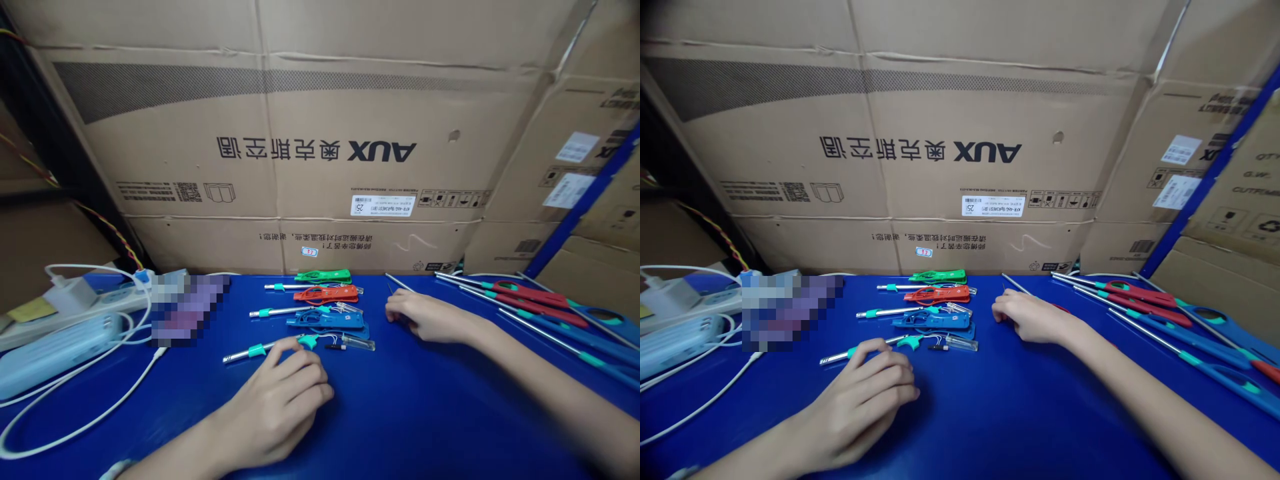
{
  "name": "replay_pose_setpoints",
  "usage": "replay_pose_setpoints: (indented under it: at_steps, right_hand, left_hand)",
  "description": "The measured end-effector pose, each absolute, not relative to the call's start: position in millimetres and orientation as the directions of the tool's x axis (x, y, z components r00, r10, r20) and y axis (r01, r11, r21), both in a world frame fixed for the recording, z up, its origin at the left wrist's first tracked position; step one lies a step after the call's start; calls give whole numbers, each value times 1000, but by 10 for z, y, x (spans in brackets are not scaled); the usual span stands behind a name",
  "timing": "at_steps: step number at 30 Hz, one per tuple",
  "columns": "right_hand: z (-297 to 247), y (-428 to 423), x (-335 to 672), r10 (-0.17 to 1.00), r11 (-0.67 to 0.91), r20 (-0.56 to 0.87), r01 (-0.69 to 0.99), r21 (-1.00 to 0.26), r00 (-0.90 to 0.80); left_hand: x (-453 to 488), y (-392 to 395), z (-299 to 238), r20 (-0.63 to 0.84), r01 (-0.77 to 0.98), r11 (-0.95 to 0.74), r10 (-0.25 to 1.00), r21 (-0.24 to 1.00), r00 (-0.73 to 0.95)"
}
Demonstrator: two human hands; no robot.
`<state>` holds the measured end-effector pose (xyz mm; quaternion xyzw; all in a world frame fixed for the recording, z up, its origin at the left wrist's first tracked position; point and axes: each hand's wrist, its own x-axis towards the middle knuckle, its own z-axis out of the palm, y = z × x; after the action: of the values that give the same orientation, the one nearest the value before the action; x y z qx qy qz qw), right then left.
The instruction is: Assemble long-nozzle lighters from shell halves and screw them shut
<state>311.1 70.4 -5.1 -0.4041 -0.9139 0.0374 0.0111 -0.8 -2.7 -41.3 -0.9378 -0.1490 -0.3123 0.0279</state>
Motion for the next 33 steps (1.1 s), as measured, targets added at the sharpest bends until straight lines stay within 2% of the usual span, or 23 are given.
replay_pose_setpoints:
  at_steps: [3, 7, 10, 13, 16, 24, 30, 33]
  right_hand:
    - [-33, 674, 3071, 742, 670, 36, 738, -80, -669]
    - [-130, 604, 2870, 769, 636, 173, 764, -108, -615]
    - [-283, 560, 2711, 759, 648, 286, 724, -236, -585]
    - [-437, 547, 2612, 744, 668, 322, 658, -347, -585]
    - [-550, 565, 2567, 752, 659, 365, 633, -405, -549]
    - [-663, 611, 2552, 764, 643, 464, 589, -491, -448]
    - [-671, 622, 2562, 793, 599, 501, 596, -535, -347]
    - [-685, 635, 2570, 794, 597, 509, 590, -544, -333]
  left_hand:
    - [-12, 25, -400, 551, 389, -913, 388, 121, 739]
    - [-19, 95, -409, 454, 496, -843, 532, 206, 715]
    - [-26, 125, -434, 369, 550, -808, 586, 211, 721]
    - [-29, 139, -461, 305, 569, -802, 596, 181, 743]
    - [-27, 148, -475, 266, 572, -804, 595, 165, 759]
    - [-18, 156, -462, 191, 574, -798, 602, 186, 775]
    - [-40, 159, -496, 176, 582, -803, 596, 131, 783]
    - [-46, 161, -515, 176, 596, -791, 612, 141, 771]
